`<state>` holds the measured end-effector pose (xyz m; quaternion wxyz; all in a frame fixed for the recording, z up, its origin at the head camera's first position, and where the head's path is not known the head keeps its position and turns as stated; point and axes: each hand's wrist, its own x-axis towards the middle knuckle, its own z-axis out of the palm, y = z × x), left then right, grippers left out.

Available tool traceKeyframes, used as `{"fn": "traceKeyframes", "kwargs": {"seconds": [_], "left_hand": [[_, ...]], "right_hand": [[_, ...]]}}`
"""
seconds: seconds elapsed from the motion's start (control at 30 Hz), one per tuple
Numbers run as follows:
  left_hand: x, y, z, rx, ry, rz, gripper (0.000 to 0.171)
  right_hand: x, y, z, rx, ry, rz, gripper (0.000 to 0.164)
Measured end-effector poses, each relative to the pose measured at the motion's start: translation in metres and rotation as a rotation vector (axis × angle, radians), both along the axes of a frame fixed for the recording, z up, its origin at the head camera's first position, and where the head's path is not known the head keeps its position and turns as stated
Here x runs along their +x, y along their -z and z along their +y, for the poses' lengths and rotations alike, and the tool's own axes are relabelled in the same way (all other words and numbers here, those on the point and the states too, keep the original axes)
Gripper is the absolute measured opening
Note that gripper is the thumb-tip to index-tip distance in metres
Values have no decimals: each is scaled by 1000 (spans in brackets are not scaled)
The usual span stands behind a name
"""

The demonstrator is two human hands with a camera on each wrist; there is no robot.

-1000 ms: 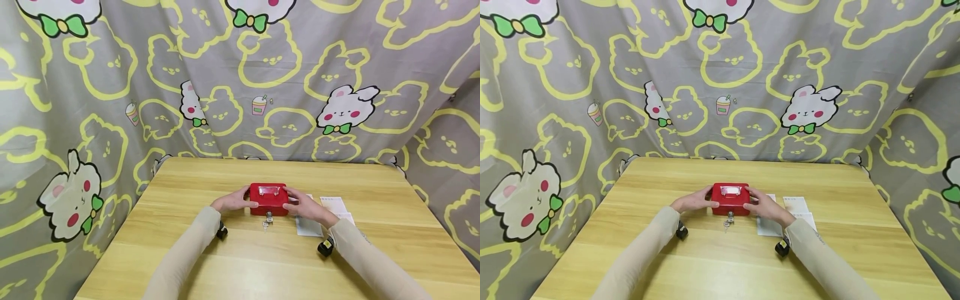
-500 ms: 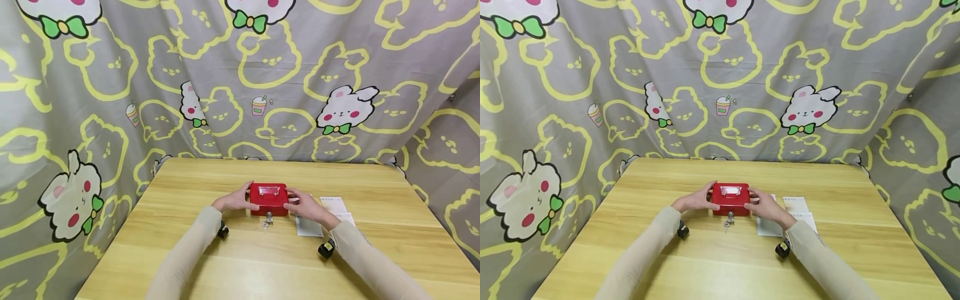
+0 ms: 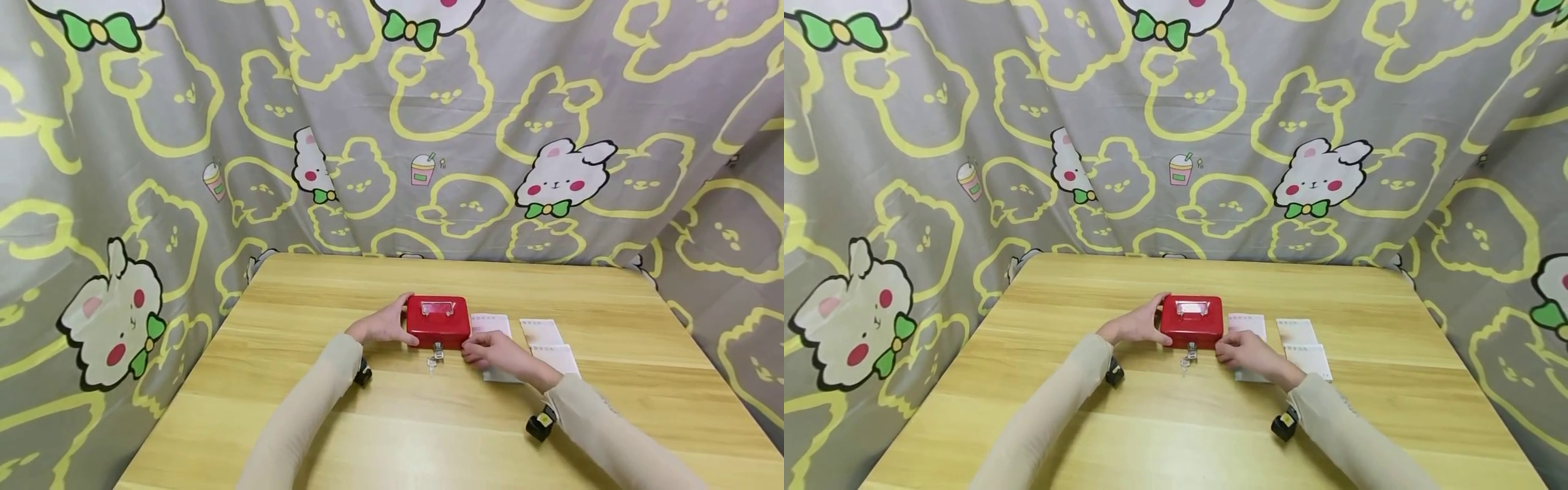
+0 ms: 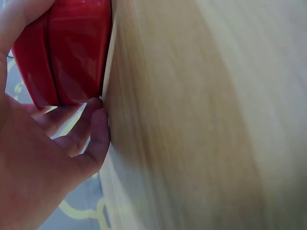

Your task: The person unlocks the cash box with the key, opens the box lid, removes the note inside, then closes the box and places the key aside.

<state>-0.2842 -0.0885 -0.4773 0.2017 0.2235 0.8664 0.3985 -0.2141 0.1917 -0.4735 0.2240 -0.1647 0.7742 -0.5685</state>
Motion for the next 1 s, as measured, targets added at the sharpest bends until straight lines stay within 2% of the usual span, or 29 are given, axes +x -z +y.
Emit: {"fn": "traceKeyframes", "kwargs": {"seconds": [0.07,0.2,0.57,0.7,0.87,1.0], "left_hand": [[-1,-1,0,-6,-1,21,110],[-2,0,-1,-20,-14,46,108],[-2,-1,1,5,-21,73,103],[-3,-3,2,-8,-11,76,107],[-6,-1,2,-33,21,80,115],[-6,1,2,-34,38,95,115]], "right_hand": [[1,3,-5,-48,-12,-51,35],[2,7,-17,-111,19,-140,38],[4,17,-41,-275,114,-364,36],[1,19,-44,-305,155,-414,34],[1,19,-45,-311,149,-423,34],[2,19,-46,-317,136,-433,34]]}}
